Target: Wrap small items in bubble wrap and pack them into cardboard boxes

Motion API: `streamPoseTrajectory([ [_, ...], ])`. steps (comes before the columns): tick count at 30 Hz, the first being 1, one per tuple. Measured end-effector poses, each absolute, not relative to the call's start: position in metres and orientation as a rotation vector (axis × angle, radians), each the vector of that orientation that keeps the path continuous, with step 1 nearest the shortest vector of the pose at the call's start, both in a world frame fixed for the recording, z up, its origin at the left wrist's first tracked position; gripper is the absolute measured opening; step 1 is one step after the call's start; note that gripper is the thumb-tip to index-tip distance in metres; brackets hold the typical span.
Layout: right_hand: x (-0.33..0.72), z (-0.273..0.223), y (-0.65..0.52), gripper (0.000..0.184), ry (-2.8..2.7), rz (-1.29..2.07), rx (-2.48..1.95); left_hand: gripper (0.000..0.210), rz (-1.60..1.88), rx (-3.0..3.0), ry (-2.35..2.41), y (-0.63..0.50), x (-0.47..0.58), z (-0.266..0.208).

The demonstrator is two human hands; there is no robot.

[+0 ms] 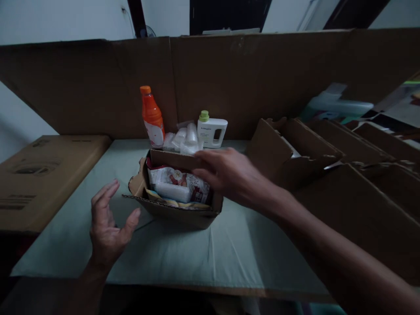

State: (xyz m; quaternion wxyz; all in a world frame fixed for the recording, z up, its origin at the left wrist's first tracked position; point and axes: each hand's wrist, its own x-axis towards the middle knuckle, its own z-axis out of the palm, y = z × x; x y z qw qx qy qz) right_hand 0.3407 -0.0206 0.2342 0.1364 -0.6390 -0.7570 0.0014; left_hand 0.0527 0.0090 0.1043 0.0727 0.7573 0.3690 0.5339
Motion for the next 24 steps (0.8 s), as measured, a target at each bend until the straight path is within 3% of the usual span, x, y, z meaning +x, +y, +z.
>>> streamPoseTrajectory([
  [2,0.371,0.228,-0.058,0.033,-1.902,0.024,-1.873,0.068,1.459,2.119,1.15,0.013,0.046,0.089],
  [5,0.394,0.185,-0.108,0.032,-1.668,0.329,-2.0,0.076,1.238,1.887,1.123,0.02,0.044,0.065],
  [7,0.385,0.145,-0.127,0.045,-1.617,0.429,-1.944,0.076,1.169,1.79,1.053,0.024,0.046,0.051],
  [11,0.34,0.085,-0.119,0.055,-1.604,0.38,-1.817,0.067,1.073,1.677,1.001,0.03,0.052,0.035],
  [18,0.345,0.089,-0.077,0.032,-1.407,0.363,-1.785,0.068,1.05,1.653,0.947,0.029,0.106,0.055],
  [24,0.38,0.094,-0.108,0.035,-1.236,0.256,-1.976,0.086,1.1,1.684,0.754,-0.002,0.146,0.067],
])
